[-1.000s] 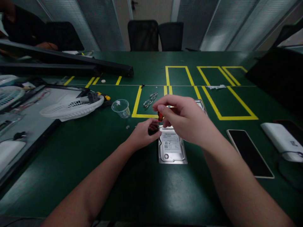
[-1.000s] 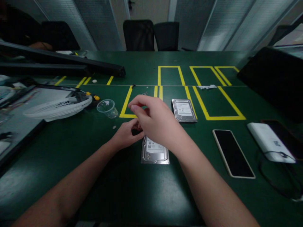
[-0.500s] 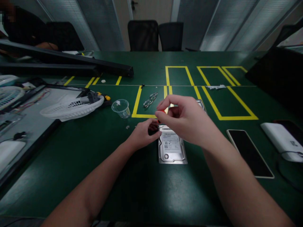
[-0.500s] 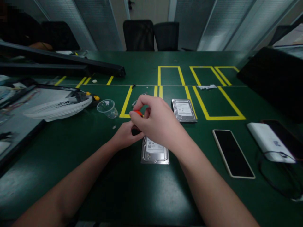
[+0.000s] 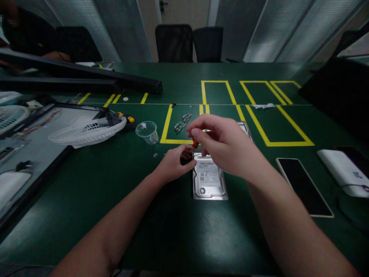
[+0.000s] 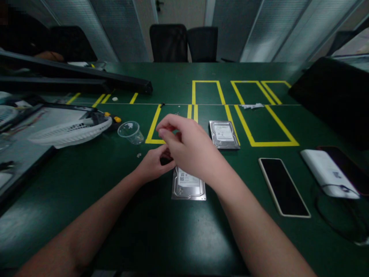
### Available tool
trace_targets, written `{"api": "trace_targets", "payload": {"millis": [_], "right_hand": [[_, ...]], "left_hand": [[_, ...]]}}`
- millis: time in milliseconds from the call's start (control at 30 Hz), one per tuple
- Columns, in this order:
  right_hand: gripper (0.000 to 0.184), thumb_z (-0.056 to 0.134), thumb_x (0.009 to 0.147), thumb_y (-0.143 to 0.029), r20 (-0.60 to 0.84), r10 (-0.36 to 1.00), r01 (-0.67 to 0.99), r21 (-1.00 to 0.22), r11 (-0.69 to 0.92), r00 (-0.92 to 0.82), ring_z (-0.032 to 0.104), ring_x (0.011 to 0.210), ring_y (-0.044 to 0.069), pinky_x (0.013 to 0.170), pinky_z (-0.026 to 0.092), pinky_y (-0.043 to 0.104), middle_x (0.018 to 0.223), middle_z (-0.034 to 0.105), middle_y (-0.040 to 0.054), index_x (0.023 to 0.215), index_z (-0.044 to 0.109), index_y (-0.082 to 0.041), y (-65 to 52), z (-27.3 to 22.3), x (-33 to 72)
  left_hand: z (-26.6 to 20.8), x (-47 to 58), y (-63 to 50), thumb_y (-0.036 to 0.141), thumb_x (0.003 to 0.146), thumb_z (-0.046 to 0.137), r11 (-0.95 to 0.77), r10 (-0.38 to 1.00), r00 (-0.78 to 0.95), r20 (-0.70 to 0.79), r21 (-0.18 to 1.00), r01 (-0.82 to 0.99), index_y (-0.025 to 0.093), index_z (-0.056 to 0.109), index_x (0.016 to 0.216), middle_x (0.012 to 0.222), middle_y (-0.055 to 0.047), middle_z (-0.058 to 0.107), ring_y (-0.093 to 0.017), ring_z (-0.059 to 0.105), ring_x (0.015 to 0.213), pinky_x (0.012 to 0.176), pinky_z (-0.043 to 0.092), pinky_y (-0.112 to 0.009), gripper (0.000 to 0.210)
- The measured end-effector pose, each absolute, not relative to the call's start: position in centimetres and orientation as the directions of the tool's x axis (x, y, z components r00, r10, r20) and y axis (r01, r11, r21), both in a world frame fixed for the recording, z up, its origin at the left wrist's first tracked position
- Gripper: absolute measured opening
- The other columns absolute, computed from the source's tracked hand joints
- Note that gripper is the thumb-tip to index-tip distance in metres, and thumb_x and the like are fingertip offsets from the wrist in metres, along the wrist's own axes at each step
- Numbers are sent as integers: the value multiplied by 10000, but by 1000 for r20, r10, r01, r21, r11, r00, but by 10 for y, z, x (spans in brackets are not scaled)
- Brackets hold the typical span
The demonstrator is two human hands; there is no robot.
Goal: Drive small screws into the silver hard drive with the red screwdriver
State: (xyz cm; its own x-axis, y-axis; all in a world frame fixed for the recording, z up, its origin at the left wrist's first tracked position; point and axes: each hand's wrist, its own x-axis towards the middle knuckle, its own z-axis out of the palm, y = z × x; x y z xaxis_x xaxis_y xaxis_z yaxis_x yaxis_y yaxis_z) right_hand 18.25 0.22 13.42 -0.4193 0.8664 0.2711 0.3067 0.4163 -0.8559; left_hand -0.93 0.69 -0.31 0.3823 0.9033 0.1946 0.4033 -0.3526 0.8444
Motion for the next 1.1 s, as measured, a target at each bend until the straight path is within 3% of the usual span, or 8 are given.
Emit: {"api": "trace_targets", "payload": {"millis": [133, 200, 300, 467, 667, 933, 1033, 1100], "right_hand": [[207, 543, 1083, -193, 286, 868, 331, -839, 431, -406, 685, 932, 202, 687, 455, 325, 1042, 739, 66, 1056, 747, -169, 3, 133, 182], [202, 555, 1080, -202, 287, 870, 339, -836, 432, -400, 687, 924, 196, 670, 445, 318, 1068, 739, 69, 1049, 753, -172, 2, 133, 182], [150, 648, 1038, -240, 270, 880, 353, -839, 415, -392, 645, 753, 146, 604, 413, 304, 992, 736, 48, 961, 757, -173, 0, 134, 182], [112, 739, 964, -267, 212, 903, 383, -851, 359, -374, 518, 534, 113, 493, 338, 288, 655, 617, -29, 898, 727, -177, -2, 134, 183], [43, 697, 982, -202, 269, 857, 302, -854, 423, -440, 607, 701, 158, 602, 424, 311, 833, 691, 8, 939, 700, -200, -1, 133, 183], [246, 526, 1095, -230, 276, 875, 316, -854, 414, -398, 686, 877, 200, 686, 460, 329, 1012, 744, 66, 1091, 767, -180, 3, 132, 183], [193, 593, 1067, -245, 268, 886, 328, -856, 399, -378, 680, 833, 195, 651, 447, 326, 971, 741, 65, 1040, 771, -177, 3, 132, 183], [141, 670, 1031, -277, 249, 895, 332, -864, 378, -369, 634, 699, 168, 593, 412, 318, 821, 704, 30, 965, 752, -183, 2, 132, 184]], "left_hand": [[-2, -9, 7, 296, 898, 783, -347, 905, 381, 189, 848, 401, 161, 670, 1184, 1083, -107, 790, -228, 765, 955, 883, 644, -386, 336], [-1, -9, 7, 297, 897, 781, -349, 904, 384, 188, 843, 409, 156, 669, 1184, 1089, -112, 789, -231, 763, 956, 883, 643, -391, 339], [-1, -10, 8, 301, 899, 776, -353, 904, 381, 192, 839, 414, 154, 667, 1169, 1075, -108, 789, -228, 764, 938, 869, 644, -388, 326], [0, -10, 7, 294, 902, 776, -342, 907, 380, 180, 841, 419, 159, 674, 1123, 1054, -90, 793, -220, 769, 933, 884, 641, -376, 278], [1, -10, 6, 286, 904, 777, -347, 904, 387, 181, 838, 420, 159, 675, 1125, 1060, -92, 795, -220, 769, 939, 880, 642, -372, 275], [-1, -9, 6, 304, 901, 793, -336, 911, 374, 175, 840, 425, 164, 665, 1137, 1096, -102, 784, -213, 765, 950, 875, 648, -366, 303], [-1, -9, 6, 296, 905, 790, -339, 908, 380, 176, 842, 420, 165, 667, 1149, 1091, -99, 784, -213, 763, 950, 877, 647, -368, 303], [-2, -9, 6, 301, 914, 786, -345, 906, 383, 181, 842, 416, 166, 668, 1174, 1083, -94, 786, -215, 763, 949, 877, 646, -371, 316]]}}
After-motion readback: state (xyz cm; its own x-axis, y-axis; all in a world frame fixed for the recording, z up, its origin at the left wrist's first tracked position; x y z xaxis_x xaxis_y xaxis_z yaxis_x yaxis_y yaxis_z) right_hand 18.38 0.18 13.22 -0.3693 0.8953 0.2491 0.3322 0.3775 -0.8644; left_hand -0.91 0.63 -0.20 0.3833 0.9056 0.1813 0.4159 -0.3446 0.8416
